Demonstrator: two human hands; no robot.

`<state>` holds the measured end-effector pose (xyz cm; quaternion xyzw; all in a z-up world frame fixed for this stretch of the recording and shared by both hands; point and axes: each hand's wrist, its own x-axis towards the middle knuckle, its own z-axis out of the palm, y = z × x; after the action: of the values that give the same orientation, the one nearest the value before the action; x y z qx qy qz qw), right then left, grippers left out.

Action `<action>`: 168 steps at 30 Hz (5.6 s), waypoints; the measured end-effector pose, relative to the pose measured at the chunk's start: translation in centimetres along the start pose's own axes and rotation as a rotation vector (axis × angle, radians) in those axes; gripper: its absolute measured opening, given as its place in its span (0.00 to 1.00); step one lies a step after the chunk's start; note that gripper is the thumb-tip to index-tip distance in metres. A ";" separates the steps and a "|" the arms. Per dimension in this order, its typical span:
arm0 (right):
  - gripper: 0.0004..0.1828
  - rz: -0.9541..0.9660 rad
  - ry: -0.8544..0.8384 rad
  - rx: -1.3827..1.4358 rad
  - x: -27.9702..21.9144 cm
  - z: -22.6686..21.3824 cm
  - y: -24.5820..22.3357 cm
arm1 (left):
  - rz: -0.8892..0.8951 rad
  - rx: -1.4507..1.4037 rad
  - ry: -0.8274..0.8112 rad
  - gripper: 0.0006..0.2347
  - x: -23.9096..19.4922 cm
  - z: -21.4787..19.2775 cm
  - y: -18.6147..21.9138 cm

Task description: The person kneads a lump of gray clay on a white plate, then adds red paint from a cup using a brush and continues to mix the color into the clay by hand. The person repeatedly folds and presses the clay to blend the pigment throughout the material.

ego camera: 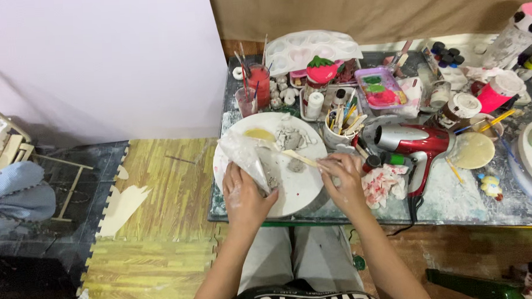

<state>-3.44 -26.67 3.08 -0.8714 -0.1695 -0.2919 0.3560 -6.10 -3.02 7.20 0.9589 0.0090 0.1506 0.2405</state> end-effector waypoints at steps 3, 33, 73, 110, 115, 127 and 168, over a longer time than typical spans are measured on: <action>0.14 0.015 0.024 0.033 -0.3 0.3 -0.8 | -0.074 0.149 -0.103 0.52 -0.4 0.4 0.9; 0.24 0.456 -0.385 0.761 -3.4 5.0 -6.5 | -0.196 -0.227 -0.207 0.37 1.7 0.3 -2.1; 0.28 0.921 0.010 1.199 1.4 5.9 -7.3 | -0.387 -1.990 -0.156 0.34 -0.9 5.0 -1.9; 0.42 -0.163 -0.391 0.003 4.0 7.0 -14.0 | 0.067 -1.188 -0.080 0.34 -1.8 13.3 -3.5; 0.29 -0.324 -0.457 0.215 5.0 1.3 -13.1 | -0.253 -2.418 -0.348 0.29 -1.7 11.9 -3.9; 0.32 0.906 -0.246 1.452 1.7 2.9 -5.8 | -0.362 -1.845 -0.348 0.22 -0.1 6.1 0.3; 0.33 0.814 0.317 1.377 1.9 5.3 -6.6 | 0.053 -1.411 -0.047 0.27 2.4 5.1 2.2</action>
<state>-3.28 -18.19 4.66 -0.3990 0.0713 -0.0900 0.9097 -2.45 -7.05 4.66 0.5770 -0.1194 0.1057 0.8010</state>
